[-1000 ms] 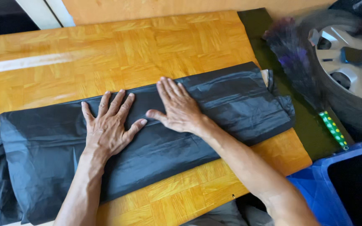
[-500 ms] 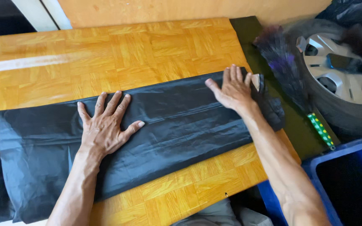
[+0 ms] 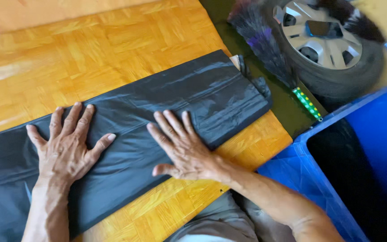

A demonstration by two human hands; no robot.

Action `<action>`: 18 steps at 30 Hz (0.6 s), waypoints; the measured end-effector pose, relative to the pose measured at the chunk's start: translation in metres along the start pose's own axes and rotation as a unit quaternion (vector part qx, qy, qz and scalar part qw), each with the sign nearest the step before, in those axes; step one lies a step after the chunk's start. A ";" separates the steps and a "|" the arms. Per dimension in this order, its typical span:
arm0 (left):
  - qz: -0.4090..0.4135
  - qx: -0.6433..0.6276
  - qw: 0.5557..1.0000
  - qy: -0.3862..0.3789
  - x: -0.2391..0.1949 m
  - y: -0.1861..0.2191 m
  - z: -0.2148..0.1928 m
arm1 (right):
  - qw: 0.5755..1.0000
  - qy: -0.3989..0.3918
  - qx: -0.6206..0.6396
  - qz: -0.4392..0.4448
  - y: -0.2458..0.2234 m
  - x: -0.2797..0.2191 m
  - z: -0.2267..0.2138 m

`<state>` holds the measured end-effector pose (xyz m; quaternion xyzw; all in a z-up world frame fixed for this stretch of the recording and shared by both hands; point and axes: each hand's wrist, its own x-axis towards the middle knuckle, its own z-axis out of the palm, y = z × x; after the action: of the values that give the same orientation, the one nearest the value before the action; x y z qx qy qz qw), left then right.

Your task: The person retrieves a black garment from a blue bin and places it on a wooden table. They use a brush to dust the garment, then fold it neatly by hand, smoothing the fabric and aligning the edges.

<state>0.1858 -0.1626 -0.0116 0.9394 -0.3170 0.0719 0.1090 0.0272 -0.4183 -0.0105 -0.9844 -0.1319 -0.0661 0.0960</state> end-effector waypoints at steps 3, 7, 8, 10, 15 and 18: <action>-0.007 0.001 1.000 -0.018 0.000 0.001 0.001 | 0.995 -0.023 -0.042 0.085 0.063 -0.030 -0.012; -0.009 -0.003 1.000 -0.017 -0.001 0.000 0.000 | 0.963 -0.044 -0.080 0.252 0.147 -0.072 -0.024; -0.012 -0.002 1.000 -0.018 -0.001 0.001 0.002 | 0.964 -0.045 -0.078 0.249 0.153 -0.078 -0.033; 0.011 -0.002 1.000 0.021 -0.004 0.001 0.002 | 0.954 -0.086 -0.064 0.279 0.164 -0.087 -0.051; -0.020 0.004 1.000 -0.022 0.000 0.006 -0.008 | 0.937 -0.101 -0.042 0.331 0.145 -0.056 -0.083; -0.008 -0.005 1.000 0.003 -0.004 0.006 -0.006 | 0.978 0.012 -0.018 0.207 0.087 -0.004 -0.091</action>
<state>0.1789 -0.1637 -0.0056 0.9412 -0.3091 0.0725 0.1153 0.0374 -0.5203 0.0621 -0.9911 0.0773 -0.0592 0.0911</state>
